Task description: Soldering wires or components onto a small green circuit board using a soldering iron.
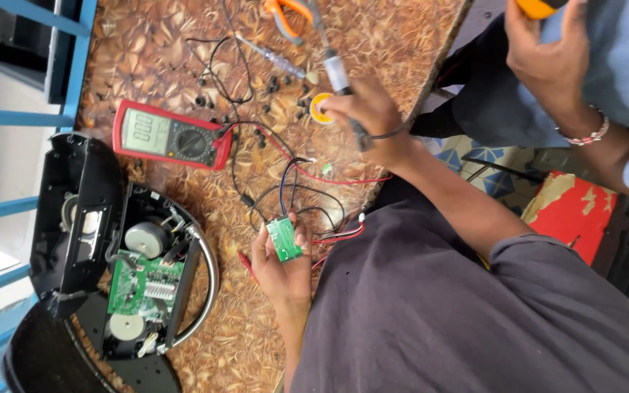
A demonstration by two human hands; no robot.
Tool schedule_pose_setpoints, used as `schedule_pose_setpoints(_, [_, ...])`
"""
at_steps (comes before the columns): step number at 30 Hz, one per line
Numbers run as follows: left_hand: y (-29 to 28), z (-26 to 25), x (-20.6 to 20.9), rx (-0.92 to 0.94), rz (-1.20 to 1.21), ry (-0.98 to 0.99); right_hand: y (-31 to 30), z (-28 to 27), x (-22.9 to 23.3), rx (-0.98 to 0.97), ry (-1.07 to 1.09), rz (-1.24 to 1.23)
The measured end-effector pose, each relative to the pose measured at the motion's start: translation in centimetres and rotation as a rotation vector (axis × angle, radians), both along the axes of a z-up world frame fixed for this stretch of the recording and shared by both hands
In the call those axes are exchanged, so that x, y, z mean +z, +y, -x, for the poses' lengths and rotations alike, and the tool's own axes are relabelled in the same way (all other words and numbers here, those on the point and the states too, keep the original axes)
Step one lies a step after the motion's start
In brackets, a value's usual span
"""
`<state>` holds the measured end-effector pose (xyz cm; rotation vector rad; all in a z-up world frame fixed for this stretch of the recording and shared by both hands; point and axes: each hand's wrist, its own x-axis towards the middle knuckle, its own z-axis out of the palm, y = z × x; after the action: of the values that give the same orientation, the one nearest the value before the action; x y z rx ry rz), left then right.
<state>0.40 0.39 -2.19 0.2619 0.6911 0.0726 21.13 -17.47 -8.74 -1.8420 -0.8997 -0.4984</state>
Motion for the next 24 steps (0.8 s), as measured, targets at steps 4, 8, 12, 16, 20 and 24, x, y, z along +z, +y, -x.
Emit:
schedule_pose_setpoints(4, [0.1,0.0,-0.4,0.018,-0.008,0.004,-2.3,0.1,1.6,-0.032,-0.009,-0.113])
schedule_pose_setpoints(8, [0.0,0.0,-0.5,0.027,0.018,0.024,-3.9,0.7,2.8,-0.183,0.129,-0.323])
schedule_pose_setpoints(12, [-0.3,-0.4,-0.4,0.02,0.009,-0.045,-4.1,0.8,2.5,-0.167,0.303,-0.54])
schedule_pose_setpoints(16, [-0.4,-0.6,-0.2,0.033,-0.004,-0.037,-4.1,1.2,2.2,-0.112,0.326,-0.586])
schedule_pose_setpoints(20, [-0.3,-0.5,-0.6,0.045,0.002,0.003,-4.0,1.5,1.3,-0.107,0.362,-0.579])
schedule_pose_setpoints(24, [-0.4,-0.6,-0.8,0.037,0.01,0.013,-4.0,0.8,-0.1,0.004,0.299,-0.41])
